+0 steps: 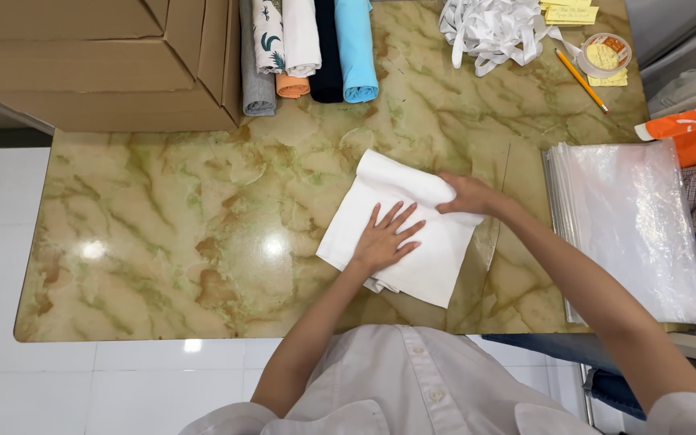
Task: Folding and rolling clothes on a work table.
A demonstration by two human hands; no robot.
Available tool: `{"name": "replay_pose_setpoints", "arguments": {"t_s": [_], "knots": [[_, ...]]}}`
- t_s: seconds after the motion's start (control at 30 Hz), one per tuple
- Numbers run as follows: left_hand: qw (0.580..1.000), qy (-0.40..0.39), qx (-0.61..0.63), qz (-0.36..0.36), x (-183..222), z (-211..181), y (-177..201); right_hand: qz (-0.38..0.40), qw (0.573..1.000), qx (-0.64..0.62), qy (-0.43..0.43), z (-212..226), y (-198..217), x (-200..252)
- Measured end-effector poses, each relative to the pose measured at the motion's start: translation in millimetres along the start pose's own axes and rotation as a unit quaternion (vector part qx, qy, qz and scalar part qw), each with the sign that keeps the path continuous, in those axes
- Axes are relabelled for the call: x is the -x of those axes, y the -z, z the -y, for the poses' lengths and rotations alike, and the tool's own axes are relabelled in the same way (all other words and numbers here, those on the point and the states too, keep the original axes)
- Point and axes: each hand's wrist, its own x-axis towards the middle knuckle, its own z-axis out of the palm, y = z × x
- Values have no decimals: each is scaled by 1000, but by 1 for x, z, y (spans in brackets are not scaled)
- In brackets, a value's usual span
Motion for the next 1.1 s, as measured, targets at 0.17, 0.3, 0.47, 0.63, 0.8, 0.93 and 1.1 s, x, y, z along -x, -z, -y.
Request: {"name": "replay_pose_setpoints", "arguments": {"t_s": [0.17,0.3,0.47,0.63,0.8,0.93,1.1], "knots": [[999,-32,-18,-27,5,11,-5,-108,975,171,94,5,-31,8],[999,-16,-28,-24,12,15,-5,-236,900,326,166,-8,-64,22],[989,140,-49,26,25,30,12,-288,881,352,131,3,-78,27],[954,295,-53,31,37,49,46,-295,889,340,86,16,-78,24],[920,347,-62,172,22,57,35,-267,916,296,45,17,-75,16],[887,375,-122,240,-9,54,24,-248,925,286,32,17,-70,16],[985,150,-79,38,-35,56,-4,-226,939,257,34,12,-67,10]]}}
